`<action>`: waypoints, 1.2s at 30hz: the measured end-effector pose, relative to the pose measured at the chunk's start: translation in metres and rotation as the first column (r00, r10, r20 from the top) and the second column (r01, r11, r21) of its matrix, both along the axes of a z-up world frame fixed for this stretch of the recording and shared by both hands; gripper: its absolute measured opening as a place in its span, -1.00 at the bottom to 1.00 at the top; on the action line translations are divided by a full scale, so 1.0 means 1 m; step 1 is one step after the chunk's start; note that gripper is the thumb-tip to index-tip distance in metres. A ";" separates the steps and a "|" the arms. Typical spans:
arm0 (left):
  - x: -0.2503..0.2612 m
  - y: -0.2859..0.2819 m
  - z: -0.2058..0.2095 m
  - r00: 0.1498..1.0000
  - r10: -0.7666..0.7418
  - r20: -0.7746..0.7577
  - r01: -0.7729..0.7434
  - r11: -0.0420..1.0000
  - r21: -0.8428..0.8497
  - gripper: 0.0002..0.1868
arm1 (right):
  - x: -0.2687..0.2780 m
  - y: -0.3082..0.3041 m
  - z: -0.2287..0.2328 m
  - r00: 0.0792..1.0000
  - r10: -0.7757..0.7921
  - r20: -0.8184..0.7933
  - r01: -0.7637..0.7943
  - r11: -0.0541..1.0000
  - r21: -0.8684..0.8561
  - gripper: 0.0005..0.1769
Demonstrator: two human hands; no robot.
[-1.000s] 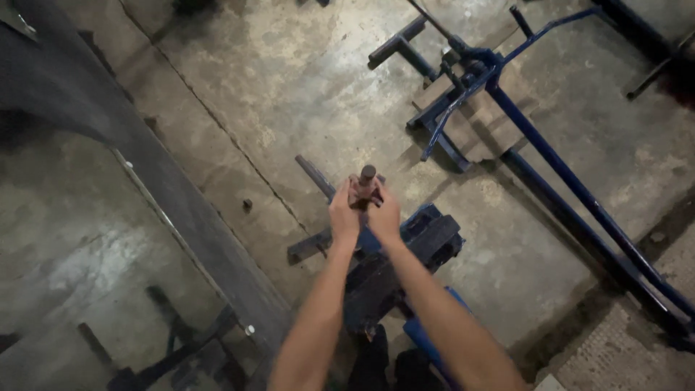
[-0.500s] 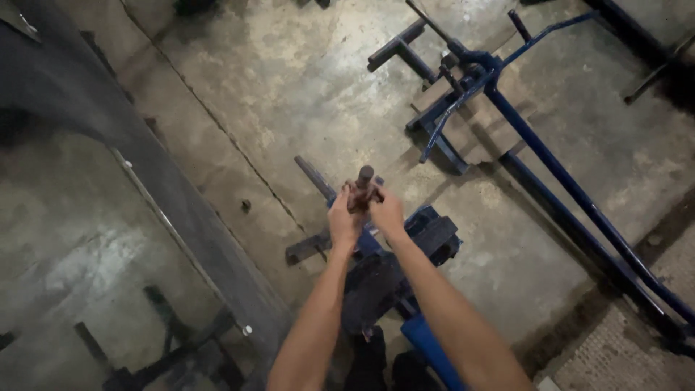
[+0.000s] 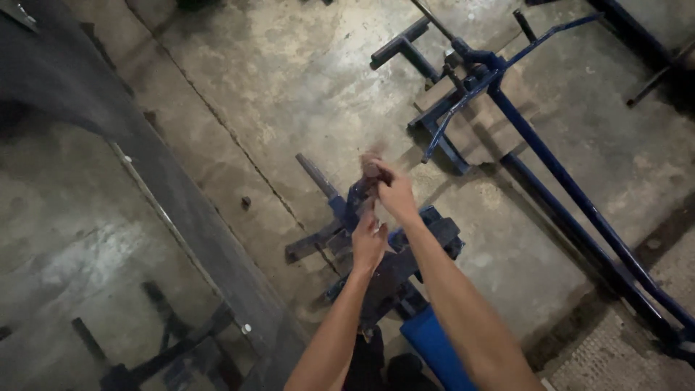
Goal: Wiping down various metal gym machines and bench pads with a cleaning cloth.
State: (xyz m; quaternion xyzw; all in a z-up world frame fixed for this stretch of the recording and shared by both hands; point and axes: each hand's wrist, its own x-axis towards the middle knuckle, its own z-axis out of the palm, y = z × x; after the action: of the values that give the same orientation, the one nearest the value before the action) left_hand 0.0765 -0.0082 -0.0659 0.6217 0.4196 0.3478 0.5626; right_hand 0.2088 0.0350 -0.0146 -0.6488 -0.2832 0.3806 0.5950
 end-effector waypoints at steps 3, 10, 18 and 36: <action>0.001 -0.002 -0.003 0.995 0.013 0.094 -0.002 0.993 -0.117 -0.28 | 0.032 0.020 -0.086 0.978 0.171 0.117 -0.167 0.985 -0.041 -0.59; 0.005 0.004 -0.011 0.978 0.030 0.207 -0.024 0.999 -0.032 -0.30 | 0.007 -0.001 -0.037 0.979 0.163 0.123 -0.130 0.961 -0.242 -0.64; 0.005 0.013 -0.010 0.982 0.151 -0.118 -0.115 0.957 0.267 -0.29 | -0.017 -0.012 -0.040 0.906 -0.061 0.420 0.240 0.889 -0.389 -0.64; 0.005 0.069 -0.034 0.925 0.380 -0.020 -0.368 0.907 0.203 -0.65 | -0.019 -0.155 -0.064 0.755 0.284 0.591 -0.058 0.927 -0.372 -0.50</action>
State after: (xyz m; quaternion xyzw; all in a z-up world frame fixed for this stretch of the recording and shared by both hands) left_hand 0.0818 0.0610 -0.0997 0.5920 0.5111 0.4701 0.4090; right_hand 0.1895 -0.1201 -0.0782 -0.7998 -0.4582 0.2347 0.3087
